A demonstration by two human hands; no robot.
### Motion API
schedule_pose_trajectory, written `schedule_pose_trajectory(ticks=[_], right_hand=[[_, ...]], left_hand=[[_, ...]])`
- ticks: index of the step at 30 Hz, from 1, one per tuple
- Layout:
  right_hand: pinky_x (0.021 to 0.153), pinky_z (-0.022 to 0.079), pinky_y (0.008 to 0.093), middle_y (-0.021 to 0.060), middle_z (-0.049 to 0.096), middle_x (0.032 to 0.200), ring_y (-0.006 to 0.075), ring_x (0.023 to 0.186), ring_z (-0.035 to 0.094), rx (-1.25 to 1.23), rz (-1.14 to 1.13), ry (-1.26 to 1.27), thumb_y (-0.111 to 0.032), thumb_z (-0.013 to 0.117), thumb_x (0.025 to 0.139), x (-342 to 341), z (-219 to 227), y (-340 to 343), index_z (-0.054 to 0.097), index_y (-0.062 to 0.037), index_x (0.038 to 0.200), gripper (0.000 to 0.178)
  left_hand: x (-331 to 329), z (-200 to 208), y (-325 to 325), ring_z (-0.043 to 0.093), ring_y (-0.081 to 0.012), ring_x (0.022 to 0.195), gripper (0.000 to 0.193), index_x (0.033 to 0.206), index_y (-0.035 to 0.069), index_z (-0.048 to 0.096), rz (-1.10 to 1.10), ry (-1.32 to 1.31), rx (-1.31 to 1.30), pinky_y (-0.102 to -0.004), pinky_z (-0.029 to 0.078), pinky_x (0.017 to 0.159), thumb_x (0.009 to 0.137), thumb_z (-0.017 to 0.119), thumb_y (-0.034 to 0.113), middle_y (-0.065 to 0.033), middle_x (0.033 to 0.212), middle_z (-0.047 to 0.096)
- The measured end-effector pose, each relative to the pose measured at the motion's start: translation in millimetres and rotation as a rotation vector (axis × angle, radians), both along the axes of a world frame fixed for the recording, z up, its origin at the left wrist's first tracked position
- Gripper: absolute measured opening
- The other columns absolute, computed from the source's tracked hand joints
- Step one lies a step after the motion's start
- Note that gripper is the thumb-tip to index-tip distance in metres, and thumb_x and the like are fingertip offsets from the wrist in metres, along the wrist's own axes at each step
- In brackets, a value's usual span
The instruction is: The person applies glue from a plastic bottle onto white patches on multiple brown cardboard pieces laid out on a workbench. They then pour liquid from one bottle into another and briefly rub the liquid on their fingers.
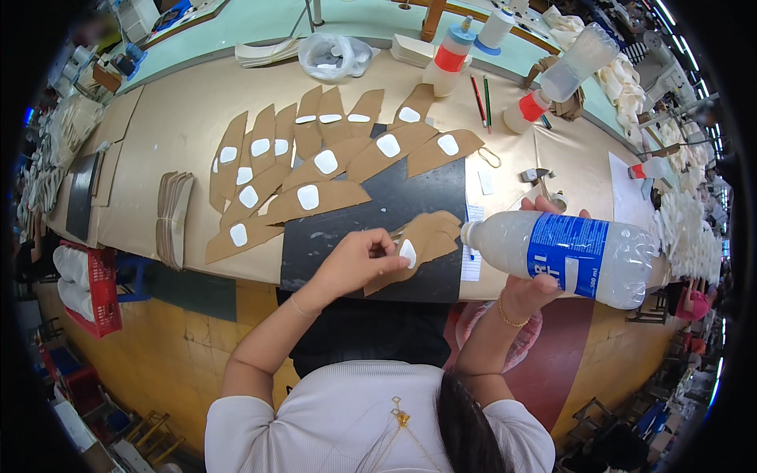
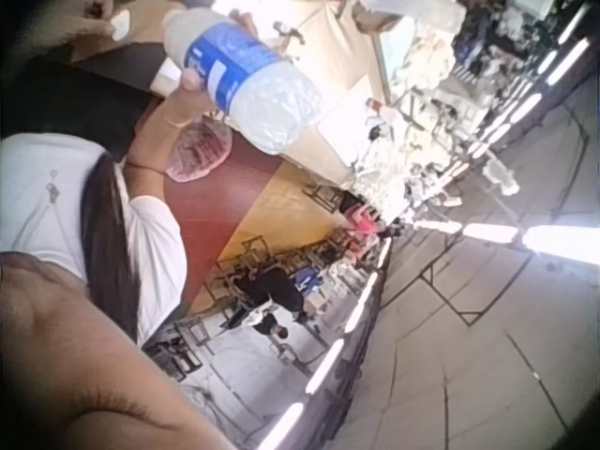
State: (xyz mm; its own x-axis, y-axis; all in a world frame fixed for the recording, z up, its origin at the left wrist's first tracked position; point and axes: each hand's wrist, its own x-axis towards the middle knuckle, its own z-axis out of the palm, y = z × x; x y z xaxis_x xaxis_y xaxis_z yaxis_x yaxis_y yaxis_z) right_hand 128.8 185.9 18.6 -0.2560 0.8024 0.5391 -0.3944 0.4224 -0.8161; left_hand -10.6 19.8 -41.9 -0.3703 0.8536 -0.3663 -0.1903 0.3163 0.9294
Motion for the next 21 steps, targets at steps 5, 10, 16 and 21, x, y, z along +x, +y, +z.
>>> schedule_pose_trajectory(ticks=[5,10,16,21], right_hand=[[0.085,0.050,0.0486,0.0302,0.057,0.110,0.0379,0.098,0.061,-0.172,0.121,0.063,-0.059,0.079,0.058,-4,7,-23,0.023,-0.0038,0.136,0.111],[0.087,0.049,0.0430,0.0276,0.056,0.115,0.0364,0.104,0.059,-0.089,0.242,0.046,-0.050,0.085,0.054,-7,-9,-25,0.025,-0.0087,0.136,0.110],[0.086,0.050,0.0393,0.0248,0.057,0.116,0.0334,0.103,0.060,-0.048,0.171,0.022,-0.053,0.084,0.053,-11,-5,-19,0.025,-0.0092,0.137,0.111],[0.084,0.050,0.0366,0.0253,0.057,0.115,0.0325,0.101,0.061,0.203,0.258,-0.062,-0.056,0.081,0.055,-4,-5,-10,0.024,-0.0085,0.138,0.111]], left_hand=[[-3,18,8,0.064,-0.0113,0.083,0.023,0.105,0.000,0.053,0.132,-0.736,0.187,-0.0233,0.052,0.074,0.085,0.064,0.004,-0.0074,0.093,0.067],[5,35,8,0.061,-0.0150,0.102,0.046,0.130,-0.004,0.041,0.095,-0.739,0.269,-0.0273,0.049,0.087,0.087,0.058,-0.002,-0.0123,0.113,0.062],[10,42,2,0.057,-0.0143,0.108,0.051,0.134,-0.005,0.038,0.036,-0.570,0.259,-0.0263,0.047,0.091,0.087,0.057,-0.003,-0.0125,0.119,0.059],[10,41,1,0.057,-0.0133,0.107,0.051,0.134,-0.004,0.039,0.029,-0.545,0.263,-0.0249,0.047,0.090,0.086,0.057,-0.003,-0.0121,0.119,0.059]])
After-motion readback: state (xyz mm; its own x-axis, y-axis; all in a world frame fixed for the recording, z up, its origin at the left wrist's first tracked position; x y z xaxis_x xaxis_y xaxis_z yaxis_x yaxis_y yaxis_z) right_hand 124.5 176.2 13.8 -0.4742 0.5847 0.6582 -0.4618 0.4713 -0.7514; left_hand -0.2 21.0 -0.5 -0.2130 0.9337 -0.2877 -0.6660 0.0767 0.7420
